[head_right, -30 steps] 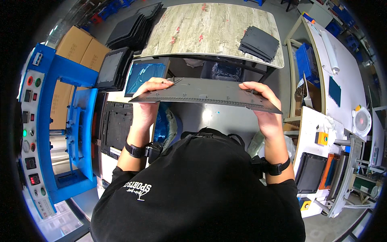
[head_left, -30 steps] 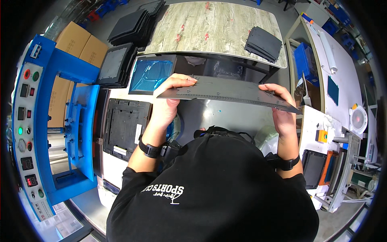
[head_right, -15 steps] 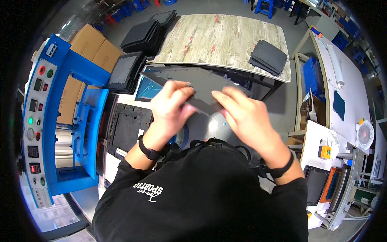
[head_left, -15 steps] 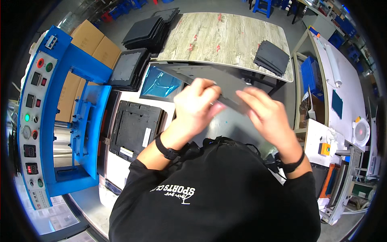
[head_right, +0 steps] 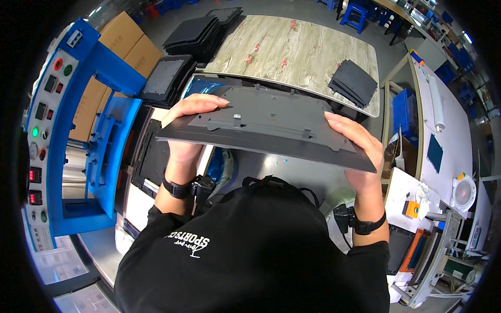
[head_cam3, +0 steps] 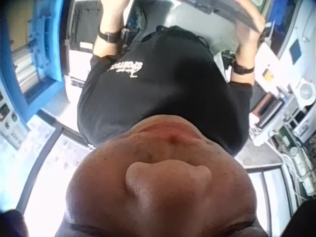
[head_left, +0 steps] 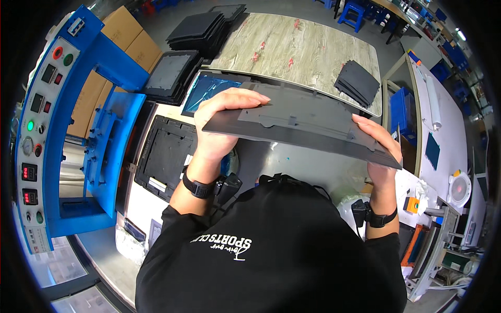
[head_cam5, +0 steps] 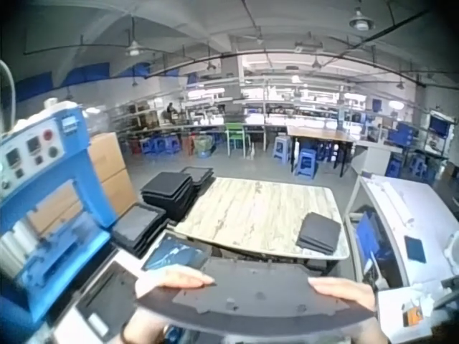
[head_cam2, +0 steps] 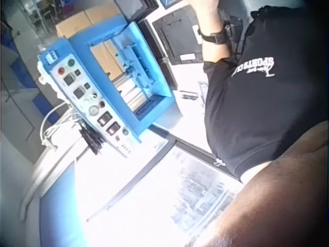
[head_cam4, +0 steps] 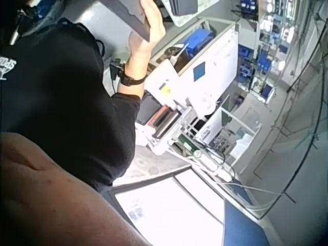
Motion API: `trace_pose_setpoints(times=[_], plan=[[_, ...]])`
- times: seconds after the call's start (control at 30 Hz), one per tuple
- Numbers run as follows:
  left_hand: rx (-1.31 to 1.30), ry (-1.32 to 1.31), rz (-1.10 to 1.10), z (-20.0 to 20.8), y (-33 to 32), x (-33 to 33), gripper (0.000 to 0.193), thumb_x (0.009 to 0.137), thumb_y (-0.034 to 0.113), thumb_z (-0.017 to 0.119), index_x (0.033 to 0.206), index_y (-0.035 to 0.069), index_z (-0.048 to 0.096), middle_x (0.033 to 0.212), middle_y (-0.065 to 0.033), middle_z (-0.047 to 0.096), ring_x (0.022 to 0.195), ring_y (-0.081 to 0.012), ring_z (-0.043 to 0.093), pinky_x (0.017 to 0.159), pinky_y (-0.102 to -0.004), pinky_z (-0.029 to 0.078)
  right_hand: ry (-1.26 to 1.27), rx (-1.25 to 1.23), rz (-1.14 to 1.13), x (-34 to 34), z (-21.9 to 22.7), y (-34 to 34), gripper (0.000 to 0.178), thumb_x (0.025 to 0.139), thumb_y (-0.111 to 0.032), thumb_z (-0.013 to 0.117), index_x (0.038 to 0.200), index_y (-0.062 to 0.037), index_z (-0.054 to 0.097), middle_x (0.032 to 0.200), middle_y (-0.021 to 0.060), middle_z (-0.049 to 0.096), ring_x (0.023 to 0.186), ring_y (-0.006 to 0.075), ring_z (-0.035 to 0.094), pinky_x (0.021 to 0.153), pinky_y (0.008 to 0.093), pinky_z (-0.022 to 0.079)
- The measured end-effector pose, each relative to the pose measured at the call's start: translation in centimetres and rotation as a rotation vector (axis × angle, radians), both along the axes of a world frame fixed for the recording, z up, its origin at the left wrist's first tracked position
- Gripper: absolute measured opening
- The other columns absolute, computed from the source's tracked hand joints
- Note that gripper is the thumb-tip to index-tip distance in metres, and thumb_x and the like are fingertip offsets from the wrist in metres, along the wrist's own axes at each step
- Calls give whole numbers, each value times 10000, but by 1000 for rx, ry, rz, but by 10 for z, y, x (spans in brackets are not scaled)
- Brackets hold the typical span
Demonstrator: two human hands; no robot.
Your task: Assemble and press electronic components using a heat press machine.
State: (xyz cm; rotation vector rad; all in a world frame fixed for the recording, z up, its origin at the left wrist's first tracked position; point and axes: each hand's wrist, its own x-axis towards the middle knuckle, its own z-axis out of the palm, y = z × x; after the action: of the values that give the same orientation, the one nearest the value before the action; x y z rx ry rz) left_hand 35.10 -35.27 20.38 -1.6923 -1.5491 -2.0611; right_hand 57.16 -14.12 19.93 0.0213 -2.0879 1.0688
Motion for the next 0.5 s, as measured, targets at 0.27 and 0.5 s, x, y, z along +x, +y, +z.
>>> trace_pose_setpoints(times=[0.27, 0.5], plan=[[32, -121, -34, -12, 0, 2, 81, 749, -36, 649, 825, -41, 621, 865, -180, 668, 796, -257, 653, 731, -325, 523, 51, -62, 61, 4, 0, -3, 262, 878, -148, 537, 978, 74, 634, 1041, 215, 641, 967, 296, 633, 855, 331, 485], [25, -141, -68, -20, 2, -1, 96, 753, -28, 652, 842, -40, 619, 876, -180, 668, 815, -251, 647, 749, -329, 518, 1, 8, 18, 6, 6, -5, 295, 863, -181, 571, 997, 75, 629, 1032, 213, 642, 976, 288, 627, 857, 325, 480]])
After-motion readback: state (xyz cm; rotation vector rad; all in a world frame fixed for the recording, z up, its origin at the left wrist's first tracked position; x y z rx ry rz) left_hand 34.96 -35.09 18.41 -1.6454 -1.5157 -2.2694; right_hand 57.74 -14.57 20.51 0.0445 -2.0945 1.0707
